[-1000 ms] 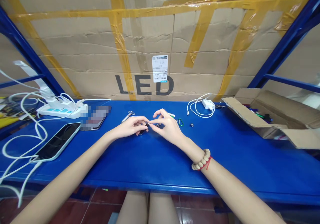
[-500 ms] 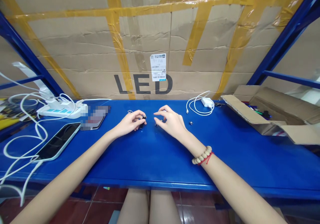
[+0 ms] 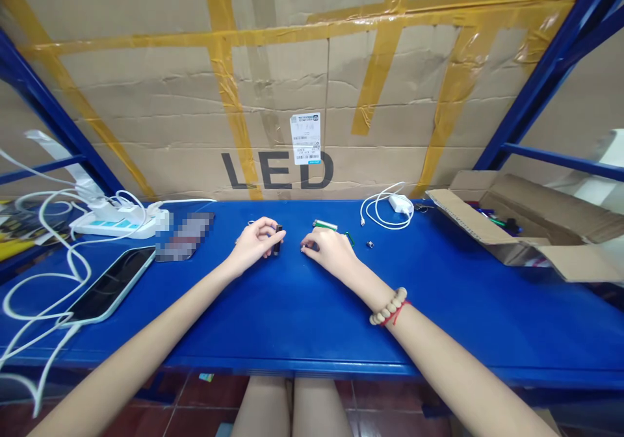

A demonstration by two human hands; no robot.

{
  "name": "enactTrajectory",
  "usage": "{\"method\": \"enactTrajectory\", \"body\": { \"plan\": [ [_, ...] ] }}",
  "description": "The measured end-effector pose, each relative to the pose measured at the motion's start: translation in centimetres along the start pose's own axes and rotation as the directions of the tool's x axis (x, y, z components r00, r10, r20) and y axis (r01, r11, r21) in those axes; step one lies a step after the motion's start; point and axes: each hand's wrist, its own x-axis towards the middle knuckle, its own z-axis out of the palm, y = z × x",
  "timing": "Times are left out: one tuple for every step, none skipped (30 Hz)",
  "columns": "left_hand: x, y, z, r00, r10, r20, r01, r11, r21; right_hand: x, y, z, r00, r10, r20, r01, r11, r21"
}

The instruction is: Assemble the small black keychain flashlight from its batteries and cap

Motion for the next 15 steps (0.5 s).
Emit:
{"method": "enactTrajectory", "body": {
  "plan": [
    [0.0, 0.0, 0.1, 1.000, -0.018, -0.009, 0.018, 1.000, -0.016, 0.0, 0.0, 0.0, 1.000, 0.001, 0.004, -0.001, 1.000, 0.000],
    [-0.1, 0.1, 0.2, 0.999, -0.035, -0.012, 0.035, 0.999, -0.035, 0.0, 0.0, 0.0, 1.000, 0.000, 0.009, 0.000, 1.000, -0.001],
    [-0.1, 0.1, 0.3, 0.999, -0.052, -0.012, 0.051, 0.997, -0.056, 0.0, -0.1, 0.0, 1.000, -0.001, 0.013, 0.001, 1.000, -0.001],
    [-0.1, 0.2, 0.4, 0.998, -0.069, -0.008, 0.068, 0.995, -0.080, 0.0, -0.1, 0.1, 1.000, -0.003, 0.018, 0.003, 1.000, 0.000],
    [-0.2, 0.2, 0.5, 0.996, -0.085, -0.001, 0.085, 0.991, -0.104, 0.0, -0.2, 0.1, 1.000, -0.005, 0.023, 0.005, 1.000, 0.002],
    [-0.2, 0.3, 0.5, 0.995, -0.101, 0.006, 0.101, 0.986, -0.130, 0.0, -0.3, 0.1, 1.000, -0.007, 0.026, 0.007, 1.000, 0.004],
    [-0.3, 0.4, 0.6, 0.993, -0.115, 0.013, 0.116, 0.981, -0.154, 0.1, -0.4, 0.2, 1.000, -0.006, 0.028, 0.006, 1.000, 0.007],
    [-0.3, 0.4, 0.7, 0.992, -0.129, 0.018, 0.130, 0.976, -0.177, 0.1, -0.5, 0.2, 1.000, -0.005, 0.029, 0.005, 1.000, 0.009],
    [-0.4, 0.5, 0.8, 0.990, -0.141, 0.021, 0.143, 0.970, -0.199, 0.1, -0.6, 0.2, 1.000, -0.004, 0.028, 0.004, 1.000, 0.011],
    [-0.5, 0.5, 0.9, 0.988, -0.153, 0.024, 0.154, 0.964, -0.217, 0.0, -0.7, 0.2, 1.000, -0.004, 0.028, 0.003, 1.000, 0.013],
    [-0.5, 0.6, 1.0, 0.986, -0.163, 0.026, 0.165, 0.958, -0.233, 0.0, -0.8, 0.1, 1.000, -0.004, 0.028, 0.004, 1.000, 0.016],
    [-0.6, 0.6, 1.0, 0.985, -0.173, 0.028, 0.174, 0.953, -0.246, 0.0, -0.9, 0.1, 1.000, -0.006, 0.029, 0.006, 1.000, 0.019],
    [-0.6, 0.6, 1.1, 0.983, -0.182, 0.029, 0.183, 0.949, -0.256, 0.0, -0.9, 0.1, 0.999, -0.008, 0.031, 0.008, 1.000, 0.023],
    [-0.6, 0.7, 1.1, 0.982, -0.189, 0.029, 0.190, 0.946, -0.264, -0.1, -0.9, 0.0, 0.999, -0.010, 0.032, 0.009, 1.000, 0.027],
    [-0.6, 0.7, 1.2, 0.980, -0.195, 0.029, 0.196, 0.943, -0.269, -0.1, -0.9, 0.0, 0.999, -0.010, 0.032, 0.009, 0.999, 0.032]
  ]
}}
